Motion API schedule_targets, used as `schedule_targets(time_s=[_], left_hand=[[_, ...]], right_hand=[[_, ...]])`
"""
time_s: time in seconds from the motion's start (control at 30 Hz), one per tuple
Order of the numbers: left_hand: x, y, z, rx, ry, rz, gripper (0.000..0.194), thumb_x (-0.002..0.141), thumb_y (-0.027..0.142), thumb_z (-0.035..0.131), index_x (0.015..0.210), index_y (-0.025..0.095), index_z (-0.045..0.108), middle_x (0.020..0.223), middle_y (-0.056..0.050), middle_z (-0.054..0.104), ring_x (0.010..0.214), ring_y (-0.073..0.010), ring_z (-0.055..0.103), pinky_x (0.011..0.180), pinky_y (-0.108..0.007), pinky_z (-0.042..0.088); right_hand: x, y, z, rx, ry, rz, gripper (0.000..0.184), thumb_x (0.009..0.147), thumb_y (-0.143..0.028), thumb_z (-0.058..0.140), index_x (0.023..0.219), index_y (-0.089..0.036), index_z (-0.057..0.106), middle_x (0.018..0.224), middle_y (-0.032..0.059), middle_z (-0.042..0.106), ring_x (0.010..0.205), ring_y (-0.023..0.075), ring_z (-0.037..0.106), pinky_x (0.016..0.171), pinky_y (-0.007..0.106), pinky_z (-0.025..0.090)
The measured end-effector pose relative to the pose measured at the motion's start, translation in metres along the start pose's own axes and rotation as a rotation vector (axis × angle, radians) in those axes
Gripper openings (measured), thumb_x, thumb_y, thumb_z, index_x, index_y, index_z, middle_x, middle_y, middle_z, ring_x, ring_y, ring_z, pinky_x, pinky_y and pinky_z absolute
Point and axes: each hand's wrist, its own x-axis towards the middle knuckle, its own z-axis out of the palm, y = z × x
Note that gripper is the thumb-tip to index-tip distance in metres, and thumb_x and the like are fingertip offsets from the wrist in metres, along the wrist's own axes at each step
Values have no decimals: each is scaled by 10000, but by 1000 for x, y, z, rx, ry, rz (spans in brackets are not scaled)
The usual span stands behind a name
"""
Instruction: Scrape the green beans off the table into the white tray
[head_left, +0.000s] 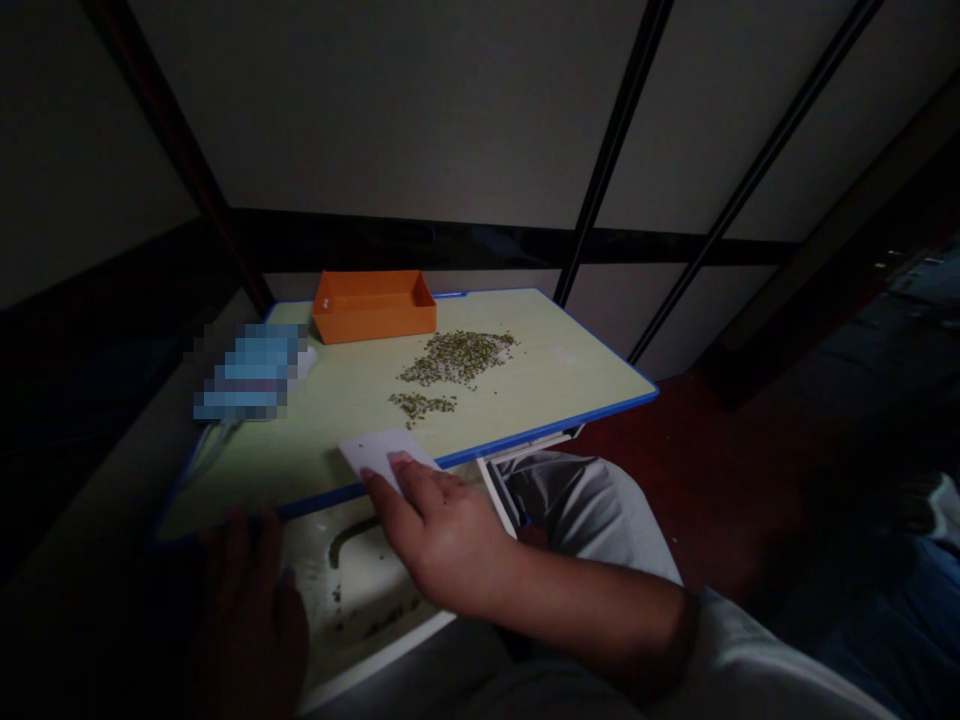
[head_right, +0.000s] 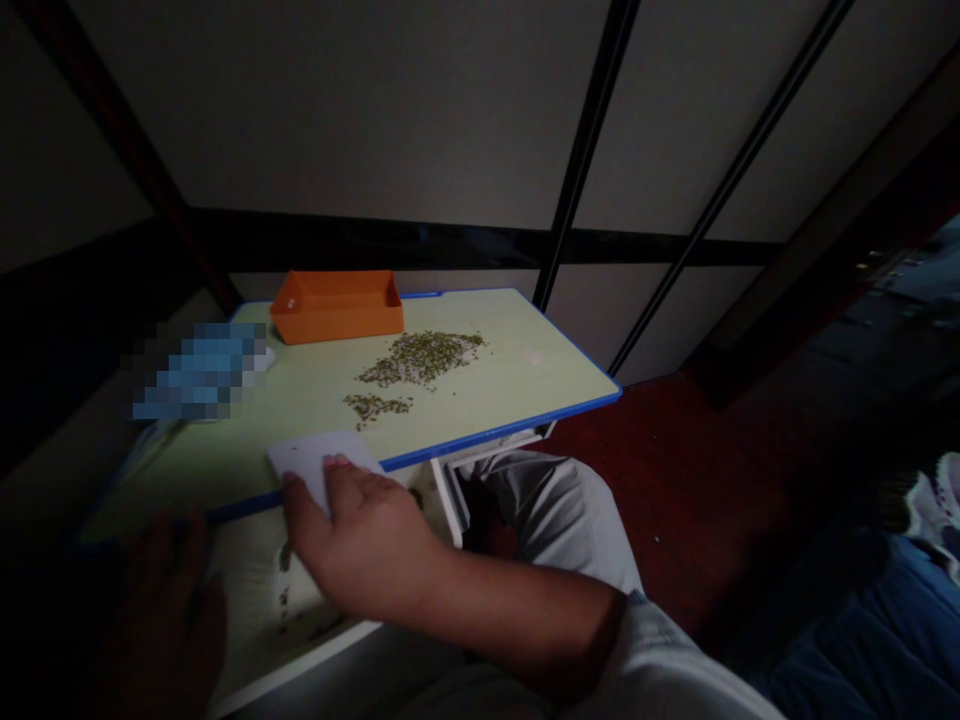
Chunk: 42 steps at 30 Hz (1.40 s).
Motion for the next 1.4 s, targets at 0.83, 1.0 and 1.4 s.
schedule_targets(time_s=[0.83,1.0,1.4], left_hand=[[-2,-9,5,-10,27,53,603,873,303,346,1450,177,226,1572,-174,213,1468,-300,114,1179,-581,216],[1,-4,1,-44,-6,-8,602,864,317,373,1438,171,269,1566,-172,236,1462,-309,153,1179,-574,229],[5,4,-7,-40,-49,-51,601,869,364,312,1335,-2,414,1514,-266,296,1457,-340,156,1188,-543,211]], right_hand=[[1,4,1,12,-65,66,443,904,-96,445,1346,-70,472,1256,290,592,1106,297,647,866,444,569],[-2,10,0,-32,-46,81,443,895,-69,457,1337,-76,492,1242,287,604,1078,293,664,848,425,580],[-12,26,1,-105,26,97,414,888,-86,445,1290,-88,547,1207,234,648,1056,274,674,836,379,584]])
